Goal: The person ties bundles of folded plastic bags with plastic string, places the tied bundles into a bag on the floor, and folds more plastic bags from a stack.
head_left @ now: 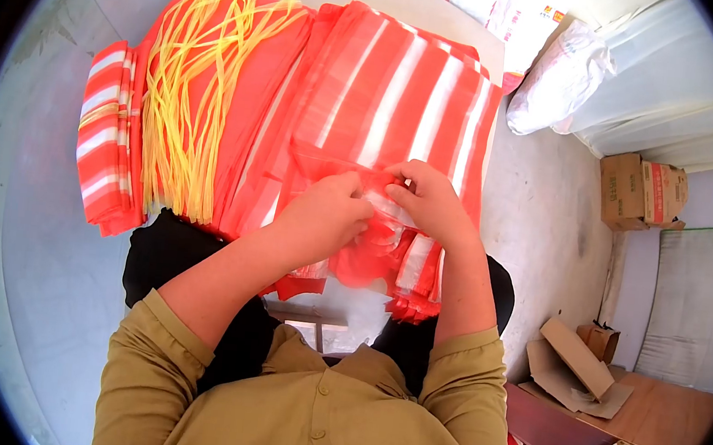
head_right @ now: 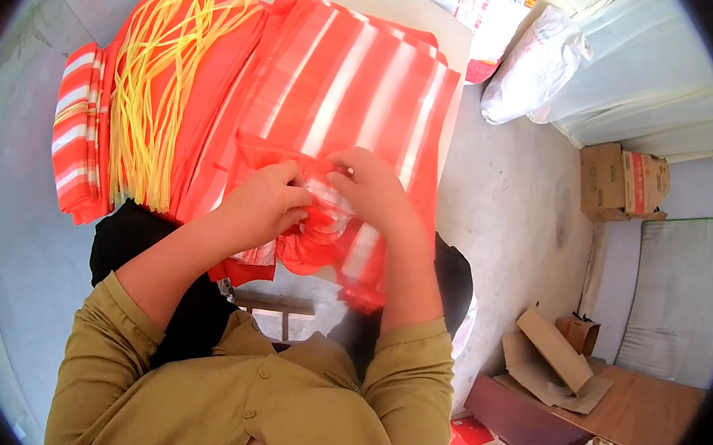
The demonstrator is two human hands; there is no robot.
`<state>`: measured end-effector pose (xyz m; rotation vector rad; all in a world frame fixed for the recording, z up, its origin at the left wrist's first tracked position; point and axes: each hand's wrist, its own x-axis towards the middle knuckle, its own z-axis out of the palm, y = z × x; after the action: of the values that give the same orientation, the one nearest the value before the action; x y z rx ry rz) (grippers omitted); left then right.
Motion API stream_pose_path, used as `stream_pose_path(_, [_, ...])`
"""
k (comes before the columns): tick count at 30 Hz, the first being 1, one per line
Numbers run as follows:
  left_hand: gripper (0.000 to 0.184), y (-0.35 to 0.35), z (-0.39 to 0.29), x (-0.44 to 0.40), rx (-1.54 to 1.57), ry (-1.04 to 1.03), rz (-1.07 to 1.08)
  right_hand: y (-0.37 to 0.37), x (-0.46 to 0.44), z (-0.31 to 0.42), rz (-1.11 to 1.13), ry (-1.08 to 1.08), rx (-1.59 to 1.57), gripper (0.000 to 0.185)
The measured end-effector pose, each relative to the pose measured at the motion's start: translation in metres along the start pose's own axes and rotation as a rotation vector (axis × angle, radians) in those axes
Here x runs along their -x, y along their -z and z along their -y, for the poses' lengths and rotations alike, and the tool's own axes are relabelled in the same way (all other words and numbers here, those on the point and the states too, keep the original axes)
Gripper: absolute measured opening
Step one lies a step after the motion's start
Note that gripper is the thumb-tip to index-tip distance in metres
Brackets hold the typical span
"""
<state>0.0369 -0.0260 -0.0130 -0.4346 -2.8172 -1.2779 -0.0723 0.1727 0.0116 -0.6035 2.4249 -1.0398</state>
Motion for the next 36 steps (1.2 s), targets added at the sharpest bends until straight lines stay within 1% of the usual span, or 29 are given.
stream_pose_path(1, [0.015,0.002,-0.003,0.000,-0.002,0.016,-0.005,-0.002,0.001,0.001,-0.016,0.030,0.030,0.029])
stream_pose_path(3, [0.016,0.003,-0.004,-0.001,-0.002,-0.016,-0.040,-0.004,0.003,0.004,-0.047,0.091,0.089,0.029])
stream_pose_path(6, [0.016,-0.001,-0.003,-0.003,-0.021,-0.106,-0.125,-0.008,0.008,0.012,-0.063,0.068,0.143,0.033])
stream_pose_path(10, [0.014,-0.001,-0.004,-0.015,-0.055,-0.241,-0.282,-0.013,0.010,0.014,-0.110,0.053,0.109,0.034])
stream_pose_path(13, [0.012,-0.009,0.007,-0.026,-0.016,-0.268,-0.332,-0.016,0.006,0.007,-0.108,-0.001,0.063,0.033])
stream_pose_path(15, [0.011,-0.015,0.010,-0.031,-0.015,-0.223,-0.369,-0.016,0.003,0.004,-0.104,-0.026,0.038,0.030])
stream_pose_path(16, [0.011,-0.017,0.010,-0.033,-0.015,-0.201,-0.387,-0.017,0.002,-0.002,-0.112,0.008,0.002,0.028])
stream_pose_path(18, [0.011,-0.017,0.011,-0.035,-0.015,-0.095,-0.351,-0.019,0.000,-0.012,-0.128,0.076,-0.071,0.025])
stream_pose_path(19, [0.011,-0.017,0.012,-0.036,-0.016,-0.042,-0.333,-0.019,0.001,-0.013,-0.172,0.088,-0.063,0.023])
stream_pose_path(21, [0.011,-0.017,0.012,-0.037,-0.029,-0.015,-0.339,-0.018,0.007,-0.012,-0.260,0.111,-0.047,0.020])
stream_pose_path(24, [0.011,-0.018,0.011,-0.038,-0.052,0.030,-0.343,-0.011,0.029,-0.008,-0.333,0.333,0.082,0.025])
stream_pose_path(25, [0.011,-0.018,0.011,-0.038,-0.060,0.045,-0.343,-0.013,0.035,-0.005,-0.285,0.427,0.165,0.027])
stream_pose_path(27, [0.012,-0.015,0.006,-0.040,-0.025,0.142,-0.303,-0.014,0.046,-0.001,-0.190,0.610,0.334,0.033])
stream_pose_path(28, [0.012,-0.014,0.003,-0.041,-0.007,0.187,-0.282,-0.015,0.048,0.000,-0.189,0.585,0.357,0.035])
stream_pose_path(31, [0.016,-0.014,0.005,-0.041,-0.059,0.162,-0.262,-0.019,0.048,-0.002,-0.189,0.527,0.403,0.040])
stream_pose_path(33, [0.022,-0.016,0.018,-0.035,-0.173,-0.058,-0.273,-0.019,0.048,-0.012,-0.192,0.498,0.405,0.043])
stream_pose_path(34, [0.025,-0.015,0.022,-0.032,-0.229,-0.170,-0.276,-0.019,0.047,-0.015,-0.189,0.516,0.428,0.044])
stream_pose_path(36, [0.032,-0.011,0.021,-0.028,-0.281,-0.191,-0.237,-0.015,0.043,-0.018,-0.185,0.552,0.474,0.048])
